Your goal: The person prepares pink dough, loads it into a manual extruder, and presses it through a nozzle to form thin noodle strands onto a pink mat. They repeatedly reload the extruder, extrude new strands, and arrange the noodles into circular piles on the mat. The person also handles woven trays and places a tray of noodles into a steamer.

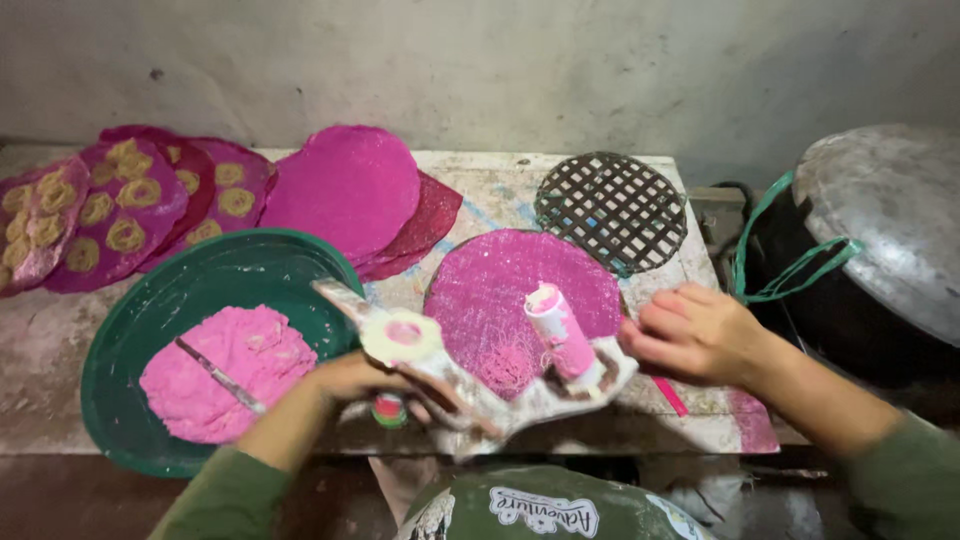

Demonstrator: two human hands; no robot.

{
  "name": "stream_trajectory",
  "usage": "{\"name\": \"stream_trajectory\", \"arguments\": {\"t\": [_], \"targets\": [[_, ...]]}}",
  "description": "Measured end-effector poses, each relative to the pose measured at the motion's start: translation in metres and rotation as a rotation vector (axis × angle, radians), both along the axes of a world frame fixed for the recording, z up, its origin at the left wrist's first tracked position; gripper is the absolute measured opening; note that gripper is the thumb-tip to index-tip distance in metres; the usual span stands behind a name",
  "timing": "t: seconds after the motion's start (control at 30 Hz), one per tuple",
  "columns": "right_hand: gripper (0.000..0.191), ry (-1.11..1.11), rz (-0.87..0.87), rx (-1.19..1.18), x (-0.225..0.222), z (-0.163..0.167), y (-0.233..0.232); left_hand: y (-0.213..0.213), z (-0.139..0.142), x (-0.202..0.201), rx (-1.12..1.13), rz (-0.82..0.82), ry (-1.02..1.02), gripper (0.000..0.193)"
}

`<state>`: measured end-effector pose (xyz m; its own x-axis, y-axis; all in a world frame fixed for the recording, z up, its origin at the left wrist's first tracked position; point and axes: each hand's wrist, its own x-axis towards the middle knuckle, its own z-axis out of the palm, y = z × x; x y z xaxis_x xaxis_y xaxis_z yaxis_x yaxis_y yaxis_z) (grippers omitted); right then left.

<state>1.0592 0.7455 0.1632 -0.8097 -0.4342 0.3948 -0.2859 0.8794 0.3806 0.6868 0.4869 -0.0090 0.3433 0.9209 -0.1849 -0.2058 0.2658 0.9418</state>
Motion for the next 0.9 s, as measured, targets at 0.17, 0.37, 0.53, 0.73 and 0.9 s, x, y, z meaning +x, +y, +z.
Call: {"name": "stream_trajectory", "arguments": {"t": [0.17, 0.37, 0.53, 0.73, 0.9], "targets": [[0.027, 0.16, -0.01, 0.088, -0.046, 0.003, 0.002, 0.015, -0.036, 0.092, -0.261, 0.195, -0.362, 0.032], [0.048, 0.233, -0.095, -0.358, -0.041, -0.012, -0.052, 0.001, -0.016, 0.111, -0.221, 0.498, -0.201, 0.027], [0.037, 0.39, 0.023, -0.419, -0.028, -0.021, -0.085, -0.014, -0.009, 0.109, -0.171, 0.526, -0.189, 0.029], [0.035, 0.307, 0.02, -0.403, -0.034, -0.021, -0.098, -0.022, 0.003, 0.108, -0.177, 0.541, -0.123, 0.039], [0.038, 0.193, 0.044, -0.49, -0.045, -0.008, -0.103, -0.028, 0.012, 0.106, -0.115, 0.49, -0.122, 0.038]]}}
